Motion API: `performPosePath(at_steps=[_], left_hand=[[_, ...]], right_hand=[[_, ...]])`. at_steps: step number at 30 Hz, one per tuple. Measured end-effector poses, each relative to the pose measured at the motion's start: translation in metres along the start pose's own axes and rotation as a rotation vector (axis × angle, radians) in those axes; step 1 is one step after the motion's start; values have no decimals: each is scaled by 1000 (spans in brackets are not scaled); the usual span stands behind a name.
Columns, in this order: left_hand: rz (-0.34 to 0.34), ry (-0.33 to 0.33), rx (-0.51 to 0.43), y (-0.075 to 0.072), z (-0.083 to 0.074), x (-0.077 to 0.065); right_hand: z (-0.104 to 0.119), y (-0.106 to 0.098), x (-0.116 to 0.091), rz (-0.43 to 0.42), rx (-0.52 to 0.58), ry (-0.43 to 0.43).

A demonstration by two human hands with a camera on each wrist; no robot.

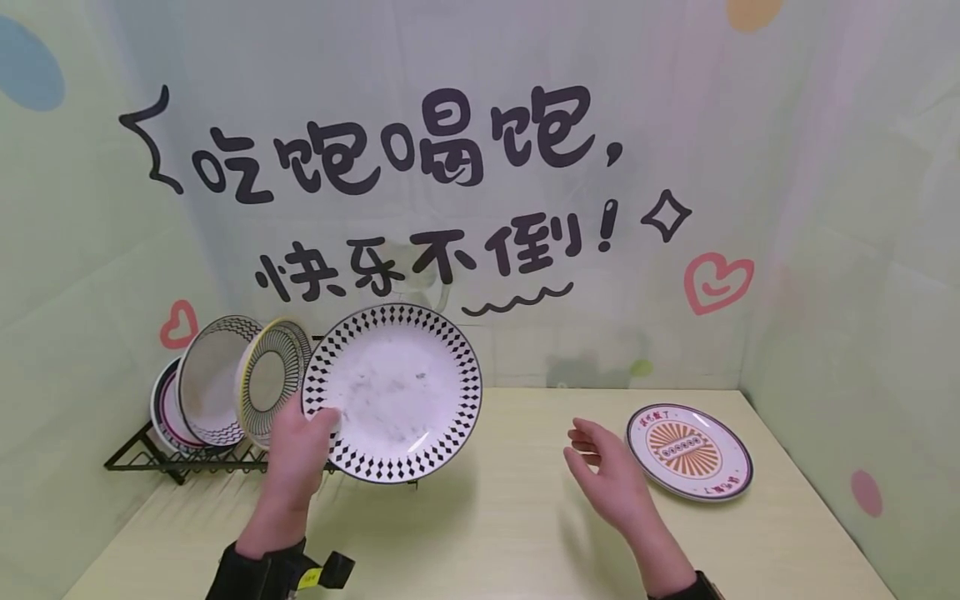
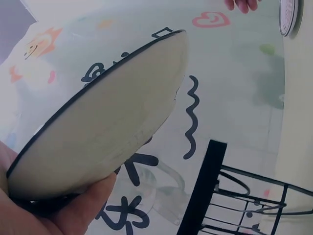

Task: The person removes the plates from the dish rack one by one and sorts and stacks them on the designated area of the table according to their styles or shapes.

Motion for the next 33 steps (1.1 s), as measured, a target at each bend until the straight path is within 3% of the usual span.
performPosePath(at_steps=[17,33], left_hand=[[46,-13,-45,30,13,-13],[97,-7,-47,46,15,-21]], right_hand=[[13,25,0,-1,135,-9],[20,46,1,11,283,68]])
Point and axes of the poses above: each hand's wrist, its own x-axis towards the middle knuckle, its own y-axis out of the palm, z = x × y, the point moved 6 cm from there along x, towards the middle knuckle, and after that the axes turned 14 degrees about x, right-handed, at the moved point
